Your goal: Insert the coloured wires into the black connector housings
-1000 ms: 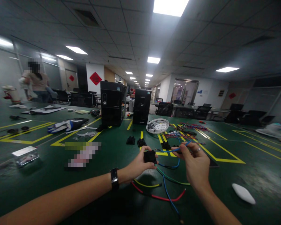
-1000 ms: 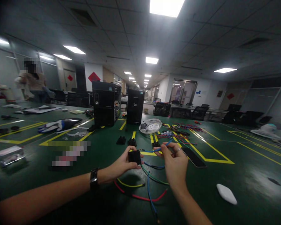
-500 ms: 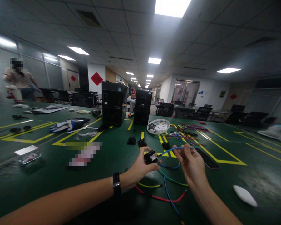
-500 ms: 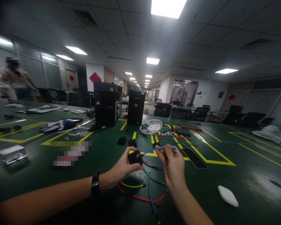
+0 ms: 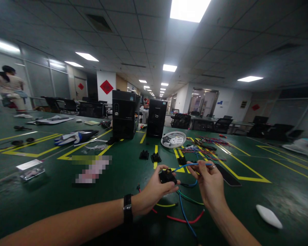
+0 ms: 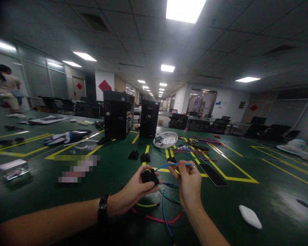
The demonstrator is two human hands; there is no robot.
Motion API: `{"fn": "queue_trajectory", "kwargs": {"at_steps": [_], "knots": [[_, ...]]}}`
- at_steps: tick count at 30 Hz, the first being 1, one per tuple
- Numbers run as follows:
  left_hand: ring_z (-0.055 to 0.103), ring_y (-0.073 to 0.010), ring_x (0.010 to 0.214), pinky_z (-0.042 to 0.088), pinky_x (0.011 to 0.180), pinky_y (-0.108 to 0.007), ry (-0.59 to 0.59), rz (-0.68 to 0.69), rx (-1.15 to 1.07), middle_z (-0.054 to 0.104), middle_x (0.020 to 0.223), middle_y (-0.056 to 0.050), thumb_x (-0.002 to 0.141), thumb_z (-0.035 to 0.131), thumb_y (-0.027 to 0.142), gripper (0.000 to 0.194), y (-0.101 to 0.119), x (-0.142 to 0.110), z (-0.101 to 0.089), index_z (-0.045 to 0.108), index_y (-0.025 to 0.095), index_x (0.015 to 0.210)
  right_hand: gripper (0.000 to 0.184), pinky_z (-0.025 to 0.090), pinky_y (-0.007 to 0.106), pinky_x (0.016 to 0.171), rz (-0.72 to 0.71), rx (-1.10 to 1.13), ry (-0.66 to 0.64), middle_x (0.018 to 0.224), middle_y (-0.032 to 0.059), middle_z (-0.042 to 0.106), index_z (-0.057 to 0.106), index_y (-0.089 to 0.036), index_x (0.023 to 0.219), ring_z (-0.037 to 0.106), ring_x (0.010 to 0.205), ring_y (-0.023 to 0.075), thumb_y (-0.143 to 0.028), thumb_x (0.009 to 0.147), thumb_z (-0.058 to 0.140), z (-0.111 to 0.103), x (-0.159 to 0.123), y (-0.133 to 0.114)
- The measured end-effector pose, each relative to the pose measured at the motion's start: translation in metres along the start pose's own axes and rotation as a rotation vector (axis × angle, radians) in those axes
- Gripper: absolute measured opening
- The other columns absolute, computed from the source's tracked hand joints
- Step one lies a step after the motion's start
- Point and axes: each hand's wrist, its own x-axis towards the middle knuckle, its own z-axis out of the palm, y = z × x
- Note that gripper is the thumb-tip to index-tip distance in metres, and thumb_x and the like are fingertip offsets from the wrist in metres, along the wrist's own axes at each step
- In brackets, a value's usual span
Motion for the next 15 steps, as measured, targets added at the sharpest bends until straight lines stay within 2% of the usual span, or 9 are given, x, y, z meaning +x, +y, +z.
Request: {"fn": "queue_trajectory", "kwargs": {"at_steps": [5, 8, 11, 15], "knots": [[0.065, -0.0245, 0.102, 0.046, 0.098, -0.045, 0.03, -0.024, -0.094, 0.057, 0.113, -0.008, 0.075, 0.069, 0.013, 0.045, 0.002, 0.001, -0.001, 0.039, 0.023, 0.107, 0.026, 0.061, 0.036, 0.07, -0.111, -0.117, -0.108, 0.085, -0.0018, 0.058, 0.054, -0.018, 0.08, 0.068, 0.082, 0.0195, -0.034, 0.074, 0.074, 0.001, -0.01, 0.0], [0.065, -0.0257, 0.1, 0.048, 0.092, -0.044, 0.045, -0.034, -0.15, 0.059, 0.108, -0.008, 0.083, 0.061, 0.025, 0.031, 0.005, 0.002, 0.0, 0.04, 0.022, 0.106, 0.025, 0.061, 0.032, 0.065, -0.167, -0.19, -0.168, 0.085, -0.0006, 0.055, 0.052, -0.018, 0.077, 0.067, 0.081, 0.0196, -0.033, 0.076, 0.073, 0.003, -0.015, -0.001], [0.067, -0.0267, 0.095, 0.051, 0.086, -0.044, 0.1, -0.039, -0.116, 0.06, 0.103, -0.007, 0.087, 0.055, 0.035, 0.026, 0.006, 0.004, 0.0, 0.041, 0.022, 0.104, 0.024, 0.06, 0.03, 0.061, -0.168, -0.231, -0.198, 0.085, -0.0001, 0.053, 0.053, -0.018, 0.077, 0.065, 0.08, 0.0195, -0.033, 0.077, 0.072, 0.004, -0.018, 0.0], [0.068, -0.0262, 0.089, 0.053, 0.08, -0.045, 0.159, -0.015, -0.039, 0.063, 0.102, -0.007, 0.088, 0.054, 0.036, 0.024, 0.002, 0.006, -0.005, 0.041, 0.022, 0.102, 0.023, 0.058, 0.029, 0.061, -0.171, -0.304, -0.243, 0.082, 0.0004, 0.052, 0.054, -0.019, 0.076, 0.061, 0.076, 0.0171, -0.034, 0.079, 0.069, 0.005, -0.023, 0.005]]}}
